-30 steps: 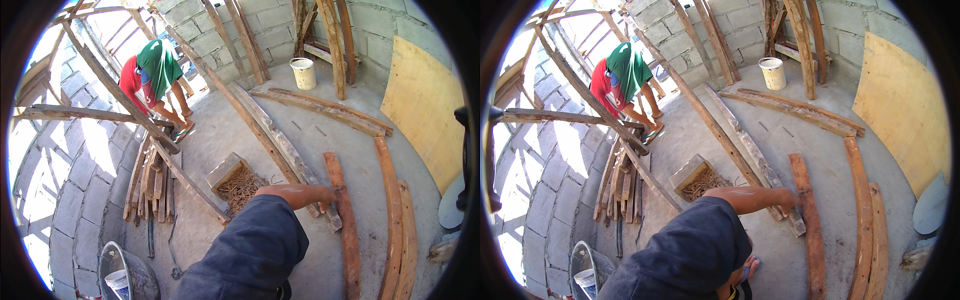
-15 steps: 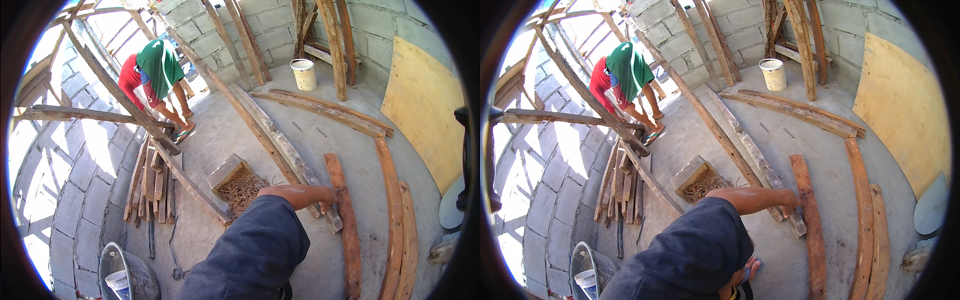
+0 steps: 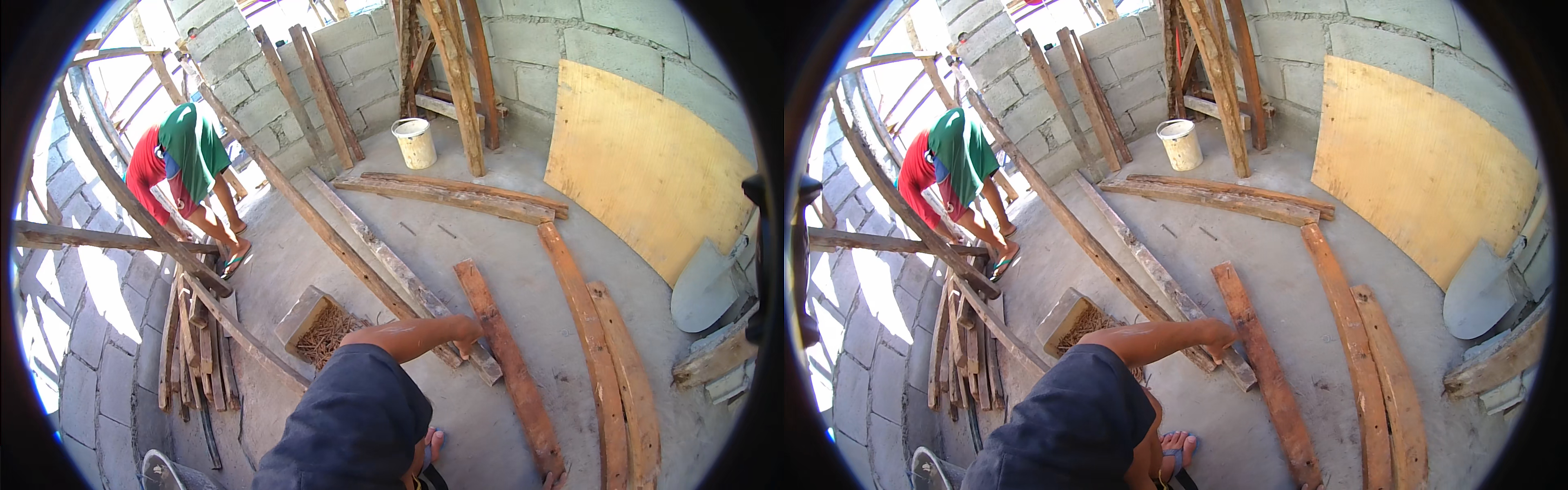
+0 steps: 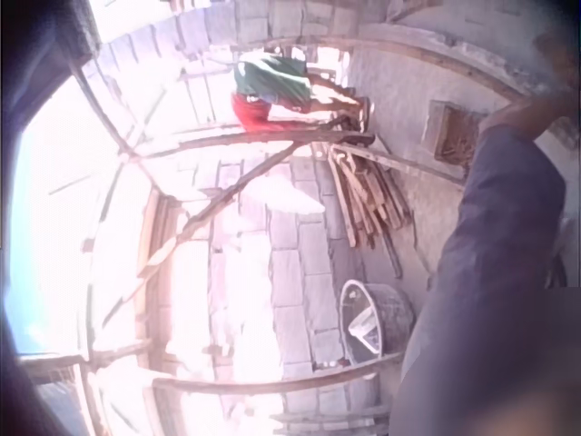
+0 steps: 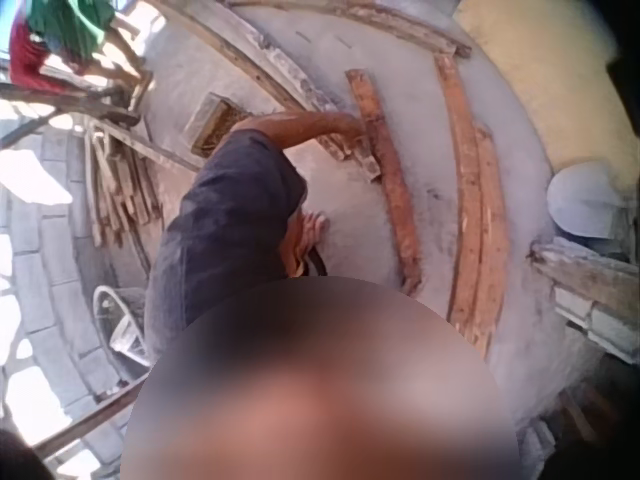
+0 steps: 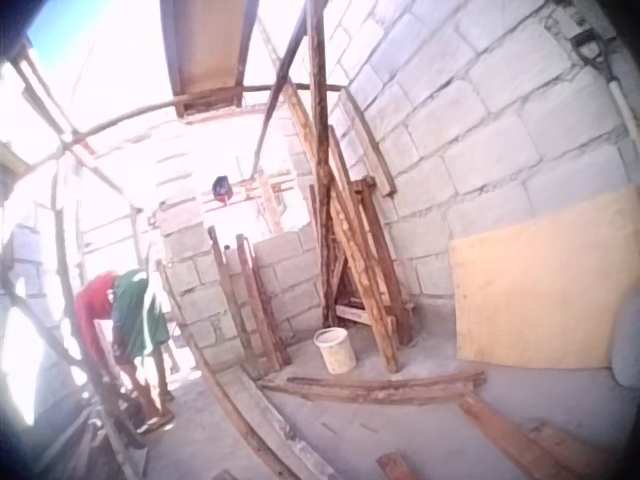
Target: The person arranges wooden planks on the floor, picks up nails, and uses a hammer to drive nails into the wood to join the pieces. The person then lifts the assembled wooden frame and places it against a wall.
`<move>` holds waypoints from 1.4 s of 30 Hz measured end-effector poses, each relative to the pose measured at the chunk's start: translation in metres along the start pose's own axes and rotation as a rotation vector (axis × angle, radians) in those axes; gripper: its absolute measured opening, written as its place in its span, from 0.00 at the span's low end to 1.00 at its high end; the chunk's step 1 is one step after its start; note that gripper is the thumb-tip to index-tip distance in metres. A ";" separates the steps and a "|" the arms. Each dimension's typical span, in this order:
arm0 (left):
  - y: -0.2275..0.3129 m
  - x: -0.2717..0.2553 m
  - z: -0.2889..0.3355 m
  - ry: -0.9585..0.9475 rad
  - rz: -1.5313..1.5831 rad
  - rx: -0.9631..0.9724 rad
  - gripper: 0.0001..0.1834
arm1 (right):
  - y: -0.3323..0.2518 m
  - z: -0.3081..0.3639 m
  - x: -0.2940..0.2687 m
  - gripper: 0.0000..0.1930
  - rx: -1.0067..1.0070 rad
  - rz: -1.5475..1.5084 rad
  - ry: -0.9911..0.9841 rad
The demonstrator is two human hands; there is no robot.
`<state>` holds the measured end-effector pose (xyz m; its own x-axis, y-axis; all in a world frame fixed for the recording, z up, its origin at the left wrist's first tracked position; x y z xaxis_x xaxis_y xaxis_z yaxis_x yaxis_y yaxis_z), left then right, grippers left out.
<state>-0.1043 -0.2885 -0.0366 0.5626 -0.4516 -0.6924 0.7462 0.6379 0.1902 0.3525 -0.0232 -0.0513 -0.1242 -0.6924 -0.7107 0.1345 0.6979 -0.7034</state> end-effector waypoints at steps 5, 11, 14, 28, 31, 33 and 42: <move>-0.004 0.004 -0.001 -0.020 0.032 -0.022 0.22 | 0.006 0.003 0.004 0.46 0.003 -0.003 -0.032; -0.009 0.011 -0.009 -0.034 0.040 -0.041 0.22 | 0.013 0.001 0.007 0.49 0.035 0.067 -0.092; -0.009 0.010 -0.009 -0.008 0.025 -0.038 0.22 | 0.011 0.000 0.006 0.49 0.020 0.062 -0.078; -0.014 0.015 -0.011 0.069 -0.115 -0.009 0.28 | -0.012 -0.006 0.002 0.50 0.008 0.104 -0.021; -0.043 0.034 -0.025 -0.044 -0.097 0.018 0.29 | -0.013 -0.005 -0.001 0.39 0.091 0.219 0.014; -0.060 0.040 -0.035 -0.070 -0.101 0.046 0.25 | -0.001 -0.003 0.010 0.51 0.247 0.157 -0.170; -0.065 0.012 0.012 0.140 0.016 0.029 0.43 | 0.009 -0.007 0.034 0.54 0.270 0.109 -0.113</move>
<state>-0.1418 -0.3425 -0.0493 0.5204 -0.3488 -0.7795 0.7491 0.6247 0.2206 0.3429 -0.0387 -0.0820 0.0128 -0.6427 -0.7660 0.3991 0.7057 -0.5854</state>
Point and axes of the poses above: each hand's wrist, its own z-axis away from the middle knuckle, its own x-axis out of the palm, y = z × x, the point moved 6 cm from there along -z, towards the middle knuckle, and after that the axes turned 4 degrees about -y, right-handed, at the moved point
